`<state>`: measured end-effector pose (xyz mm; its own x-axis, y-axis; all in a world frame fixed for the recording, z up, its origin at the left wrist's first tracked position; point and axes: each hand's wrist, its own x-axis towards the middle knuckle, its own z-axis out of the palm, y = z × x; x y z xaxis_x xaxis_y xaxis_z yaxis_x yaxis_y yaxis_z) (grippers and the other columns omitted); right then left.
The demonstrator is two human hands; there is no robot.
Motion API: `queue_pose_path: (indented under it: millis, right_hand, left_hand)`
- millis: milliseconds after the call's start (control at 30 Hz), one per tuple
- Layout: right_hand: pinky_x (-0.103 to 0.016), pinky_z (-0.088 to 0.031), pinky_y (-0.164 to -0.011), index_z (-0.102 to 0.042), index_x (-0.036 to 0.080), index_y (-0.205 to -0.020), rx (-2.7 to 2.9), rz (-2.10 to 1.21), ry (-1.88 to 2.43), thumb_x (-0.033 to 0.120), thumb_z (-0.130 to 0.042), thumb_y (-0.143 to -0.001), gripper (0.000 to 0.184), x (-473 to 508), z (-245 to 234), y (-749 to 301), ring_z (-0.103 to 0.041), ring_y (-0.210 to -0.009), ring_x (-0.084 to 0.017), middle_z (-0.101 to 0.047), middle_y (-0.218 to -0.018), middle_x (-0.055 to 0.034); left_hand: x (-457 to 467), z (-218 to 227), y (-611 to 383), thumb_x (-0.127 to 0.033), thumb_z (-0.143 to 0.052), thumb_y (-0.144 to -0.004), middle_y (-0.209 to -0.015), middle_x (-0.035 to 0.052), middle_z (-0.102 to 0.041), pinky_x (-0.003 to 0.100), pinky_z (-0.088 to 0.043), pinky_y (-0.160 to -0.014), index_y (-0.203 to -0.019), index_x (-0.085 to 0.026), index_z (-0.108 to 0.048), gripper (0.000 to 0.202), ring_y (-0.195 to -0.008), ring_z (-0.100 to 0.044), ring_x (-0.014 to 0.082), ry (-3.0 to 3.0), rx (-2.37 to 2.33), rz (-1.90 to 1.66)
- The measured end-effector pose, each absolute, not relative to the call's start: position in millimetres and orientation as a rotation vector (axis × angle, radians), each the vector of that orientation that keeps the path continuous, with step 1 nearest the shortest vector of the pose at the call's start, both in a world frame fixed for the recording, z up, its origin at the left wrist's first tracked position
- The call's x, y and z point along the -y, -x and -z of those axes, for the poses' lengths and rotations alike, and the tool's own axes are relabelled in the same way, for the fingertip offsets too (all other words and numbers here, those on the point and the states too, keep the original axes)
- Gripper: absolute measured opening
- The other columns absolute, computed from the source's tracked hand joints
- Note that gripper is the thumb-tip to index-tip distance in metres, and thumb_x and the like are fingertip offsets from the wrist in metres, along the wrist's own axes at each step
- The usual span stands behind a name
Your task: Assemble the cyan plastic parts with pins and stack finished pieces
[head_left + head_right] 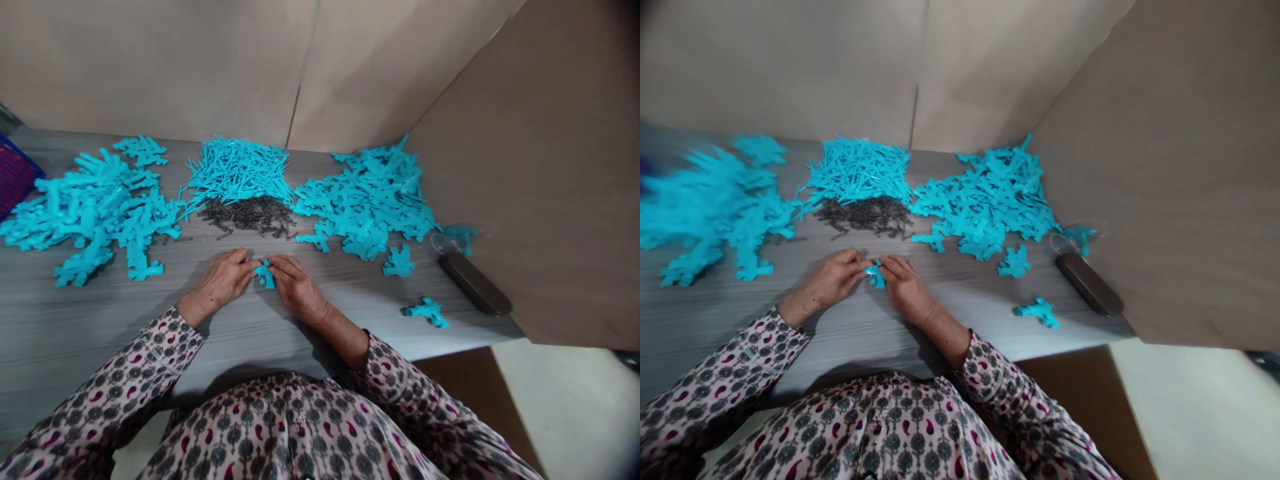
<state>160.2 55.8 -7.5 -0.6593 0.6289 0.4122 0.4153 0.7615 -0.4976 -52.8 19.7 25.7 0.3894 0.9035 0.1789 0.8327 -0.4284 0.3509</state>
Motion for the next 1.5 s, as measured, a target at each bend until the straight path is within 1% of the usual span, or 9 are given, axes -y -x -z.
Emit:
queue_pose_path:
  millis: [267,433,600,733,933,1100,1267,1367,1500]
  right_hand:
    - [-0.045,-0.044,-0.100,-0.058,0.017,-0.133,2.533,-0.467,0.757,0.000,-0.044,-0.087,0.051,-44,4,-169,-0.044,-0.138,-0.026,-0.057,-0.140,-0.0165]
    - [-0.046,-0.042,-0.107,-0.051,0.015,-0.139,2.544,-0.486,0.687,-0.001,-0.041,-0.087,0.055,-42,7,-169,-0.032,-0.146,-0.025,-0.051,-0.145,-0.0164]
    - [-0.045,-0.040,-0.111,-0.053,0.017,-0.136,2.510,-0.503,0.652,0.002,-0.041,-0.090,0.050,-44,12,-167,-0.036,-0.144,-0.023,-0.053,-0.143,-0.0148]
    - [-0.046,-0.043,-0.109,-0.057,0.016,-0.131,2.528,-0.491,0.688,0.003,-0.043,-0.090,0.045,-45,15,-165,-0.041,-0.140,-0.025,-0.056,-0.140,-0.0158]
    - [-0.046,-0.042,-0.111,-0.057,0.015,-0.133,2.514,-0.489,0.688,-0.002,-0.044,-0.084,0.054,-49,10,-165,-0.044,-0.138,-0.025,-0.056,-0.140,-0.0154]
    - [-0.045,-0.042,-0.112,-0.054,0.018,-0.136,2.433,-0.537,0.569,0.000,-0.042,-0.086,0.054,-46,7,-176,-0.042,-0.140,-0.023,-0.049,-0.146,-0.0146]
    - [-0.046,-0.045,-0.107,-0.053,0.018,-0.136,2.445,-0.523,0.452,-0.004,-0.042,-0.082,0.059,-45,9,-183,-0.043,-0.140,-0.024,-0.053,-0.144,-0.0155]
    - [-0.046,-0.046,-0.105,-0.052,0.018,-0.136,2.481,-0.534,0.437,-0.005,-0.043,-0.081,0.060,-46,7,-185,-0.040,-0.142,-0.024,-0.054,-0.143,-0.0149]
    - [-0.047,-0.044,-0.105,-0.049,0.015,-0.138,2.569,-0.495,0.449,-0.005,-0.043,-0.080,0.062,-43,4,-187,-0.034,-0.145,-0.026,-0.050,-0.146,-0.0170]
  left_hand:
    - [-19,-26,53,-0.029,-0.045,-0.098,-0.090,0.0051,-0.054,0.030,-0.048,-0.078,-0.106,-0.021,-0.068,0.026,-0.083,-0.057,0.0178,-2.482,-1.527,-0.477]
    - [-20,-25,55,-0.027,-0.044,-0.097,-0.087,0.0046,-0.054,0.029,-0.047,-0.075,-0.108,-0.021,-0.068,0.027,-0.080,-0.056,0.0173,-2.519,-1.502,-0.515]
    - [-23,-29,59,-0.030,-0.044,-0.098,-0.089,0.0047,-0.055,0.028,-0.046,-0.074,-0.104,-0.021,-0.068,0.027,-0.081,-0.056,0.0171,-2.522,-1.443,-0.492]
    - [-24,-32,61,-0.022,-0.041,-0.097,-0.090,0.0054,-0.055,0.028,-0.045,-0.074,-0.106,-0.020,-0.067,0.028,-0.082,-0.056,0.0174,-2.552,-1.402,-0.474]
    - [-21,-29,62,-0.021,-0.044,-0.097,-0.089,0.0041,-0.053,0.026,-0.044,-0.072,-0.109,-0.021,-0.067,0.026,-0.080,-0.055,0.0158,-2.508,-1.443,-0.494]
    - [-22,-28,62,-0.026,-0.045,-0.097,-0.088,0.0036,-0.053,0.026,-0.044,-0.072,-0.113,-0.023,-0.067,0.027,-0.081,-0.055,0.0162,-2.529,-1.441,-0.460]
    - [-21,-27,62,-0.029,-0.042,-0.099,-0.087,0.0036,-0.054,0.026,-0.043,-0.071,-0.115,-0.023,-0.067,0.031,-0.080,-0.055,0.0159,-2.544,-1.458,-0.462]
    - [-20,-27,61,-0.029,-0.041,-0.100,-0.085,0.0029,-0.052,0.025,-0.043,-0.068,-0.113,-0.023,-0.068,0.031,-0.076,-0.054,0.0151,-2.558,-1.450,-0.492]
    - [-20,-26,61,-0.029,-0.042,-0.100,-0.082,0.0021,-0.049,0.024,-0.042,-0.066,-0.115,-0.024,-0.068,0.031,-0.073,-0.052,0.0140,-2.575,-1.432,-0.547]
